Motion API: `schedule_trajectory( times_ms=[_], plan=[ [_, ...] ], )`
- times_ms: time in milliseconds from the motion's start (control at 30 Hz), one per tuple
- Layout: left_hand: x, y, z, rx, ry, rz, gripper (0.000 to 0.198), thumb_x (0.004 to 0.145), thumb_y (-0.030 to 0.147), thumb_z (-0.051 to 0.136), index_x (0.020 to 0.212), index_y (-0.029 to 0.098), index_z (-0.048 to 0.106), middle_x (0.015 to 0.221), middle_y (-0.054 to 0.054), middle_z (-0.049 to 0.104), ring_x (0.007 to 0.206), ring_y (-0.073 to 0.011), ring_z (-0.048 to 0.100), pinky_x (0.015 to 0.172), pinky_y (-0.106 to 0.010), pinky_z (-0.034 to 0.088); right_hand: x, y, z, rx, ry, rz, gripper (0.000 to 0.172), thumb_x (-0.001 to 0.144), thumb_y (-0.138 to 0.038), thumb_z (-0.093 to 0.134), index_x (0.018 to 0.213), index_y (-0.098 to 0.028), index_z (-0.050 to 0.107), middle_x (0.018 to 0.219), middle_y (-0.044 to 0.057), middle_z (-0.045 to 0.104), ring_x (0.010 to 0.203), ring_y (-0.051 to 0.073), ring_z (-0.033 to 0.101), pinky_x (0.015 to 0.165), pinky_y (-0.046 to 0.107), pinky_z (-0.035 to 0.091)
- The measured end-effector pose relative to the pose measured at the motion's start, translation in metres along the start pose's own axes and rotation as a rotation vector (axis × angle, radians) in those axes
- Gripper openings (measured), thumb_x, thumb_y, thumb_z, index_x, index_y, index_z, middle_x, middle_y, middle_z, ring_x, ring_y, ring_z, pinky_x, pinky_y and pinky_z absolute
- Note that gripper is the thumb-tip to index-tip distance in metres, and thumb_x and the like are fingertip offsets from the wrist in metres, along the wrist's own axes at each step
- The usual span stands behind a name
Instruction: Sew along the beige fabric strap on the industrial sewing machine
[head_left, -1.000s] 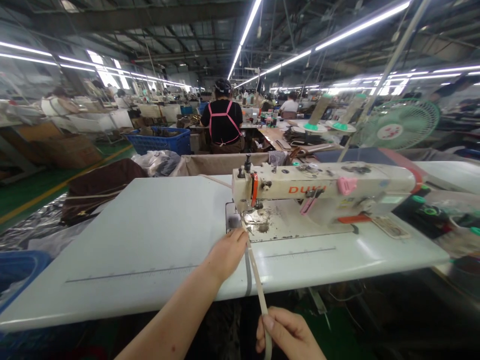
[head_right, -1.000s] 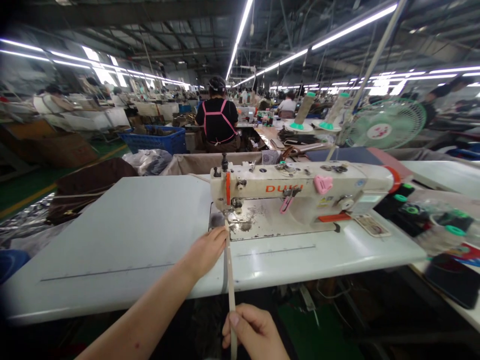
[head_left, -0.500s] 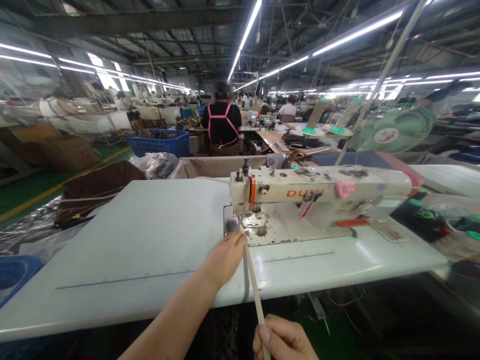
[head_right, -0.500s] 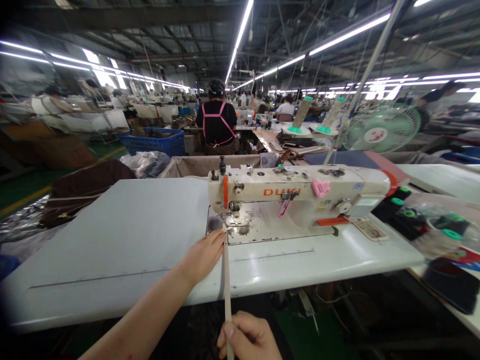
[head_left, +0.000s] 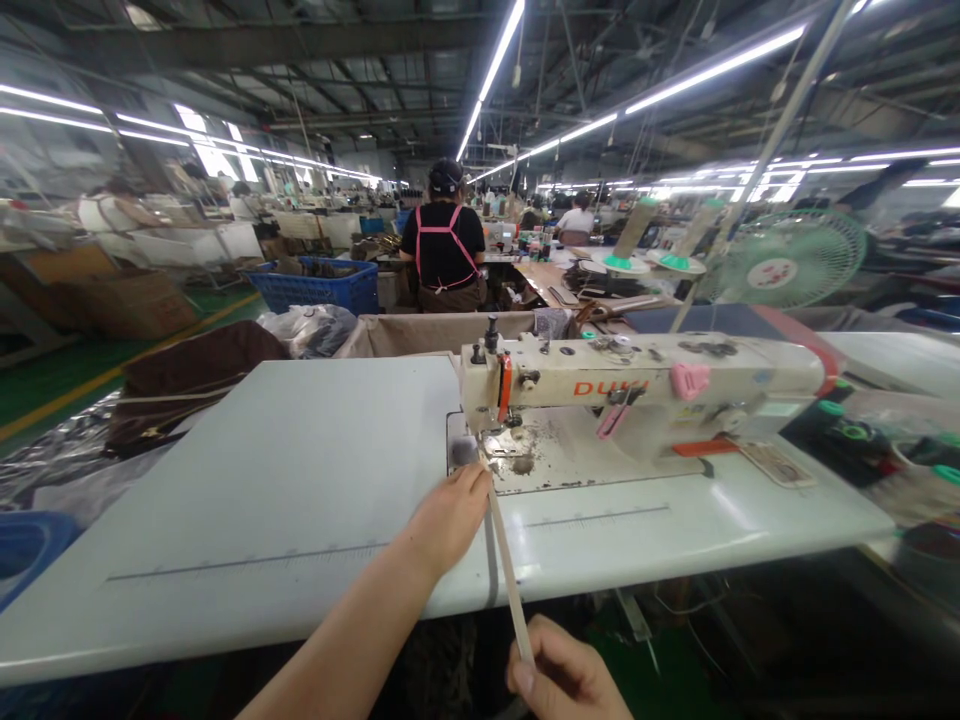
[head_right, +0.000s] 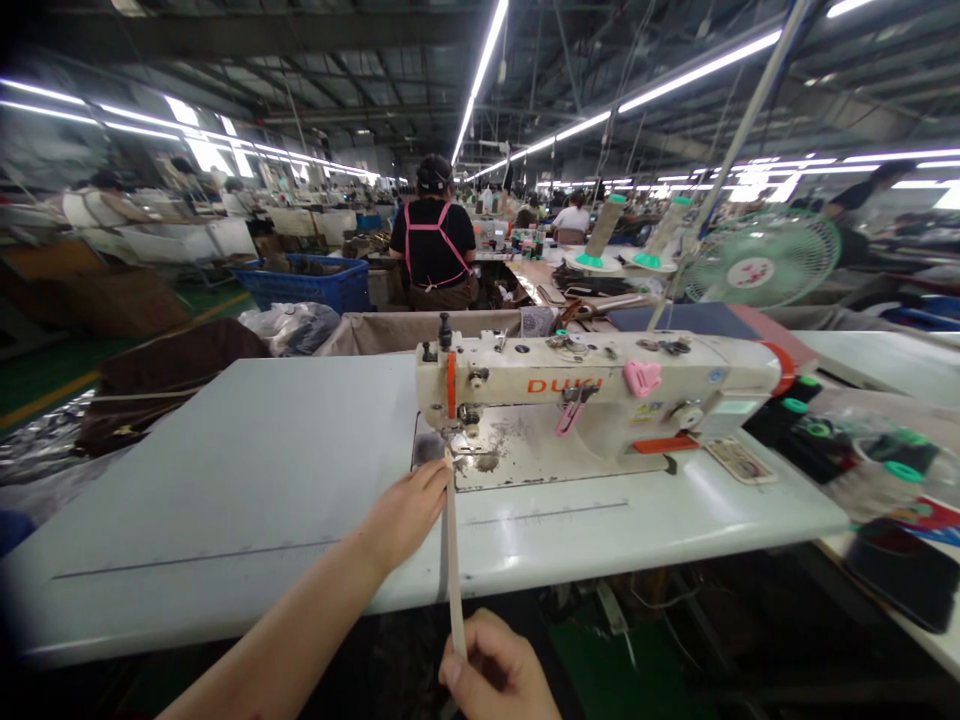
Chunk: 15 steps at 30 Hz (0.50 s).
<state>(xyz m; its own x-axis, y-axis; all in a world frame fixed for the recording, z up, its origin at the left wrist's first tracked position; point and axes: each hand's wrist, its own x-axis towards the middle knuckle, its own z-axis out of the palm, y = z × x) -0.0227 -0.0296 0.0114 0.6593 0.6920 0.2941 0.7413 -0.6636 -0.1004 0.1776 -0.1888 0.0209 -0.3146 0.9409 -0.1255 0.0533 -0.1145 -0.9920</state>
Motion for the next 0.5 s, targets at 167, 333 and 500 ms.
schedule_trajectory(
  times_ms=[167, 333, 500],
  plan=[
    [0.000, -0.001, 0.000, 0.008, 0.005, 0.016, 0.023, 0.101, 0.010, 0.051, 0.118, 0.016, 0.067, 0.134, -0.012, 0.067, 0.130, -0.0267, 0.063, 0.114, -0.039, 0.053, 0.006, 0.004, 0.003, -0.072, 0.080, -0.047, 0.038, 0.091, -0.058, 0.076, 0.082, -0.022, 0.080, 0.088, 0.005, 0.064, 0.086, 0.022, 0.062, 0.081, 0.033, 0.048],
    [0.001, -0.001, -0.004, -0.052, 0.049, -0.021, 0.024, 0.101, 0.010, 0.053, 0.119, 0.018, 0.066, 0.126, -0.010, 0.069, 0.122, -0.0250, 0.066, 0.114, -0.039, 0.053, 0.010, 0.000, 0.011, 0.152, 0.083, 0.107, 0.046, 0.089, -0.066, 0.075, 0.097, -0.021, 0.081, 0.079, 0.004, 0.071, 0.077, 0.020, 0.063, 0.075, 0.031, 0.050],
    [0.001, 0.000, -0.006, -0.092, 0.050, -0.036, 0.021, 0.100, 0.010, 0.055, 0.115, 0.018, 0.065, 0.124, -0.010, 0.069, 0.120, -0.0250, 0.066, 0.112, -0.038, 0.054, 0.007, -0.006, 0.013, 0.190, 0.070, 0.153, 0.052, 0.089, -0.069, 0.073, 0.086, -0.018, 0.080, 0.072, 0.003, 0.071, 0.070, 0.017, 0.062, 0.072, 0.029, 0.049]
  ],
)
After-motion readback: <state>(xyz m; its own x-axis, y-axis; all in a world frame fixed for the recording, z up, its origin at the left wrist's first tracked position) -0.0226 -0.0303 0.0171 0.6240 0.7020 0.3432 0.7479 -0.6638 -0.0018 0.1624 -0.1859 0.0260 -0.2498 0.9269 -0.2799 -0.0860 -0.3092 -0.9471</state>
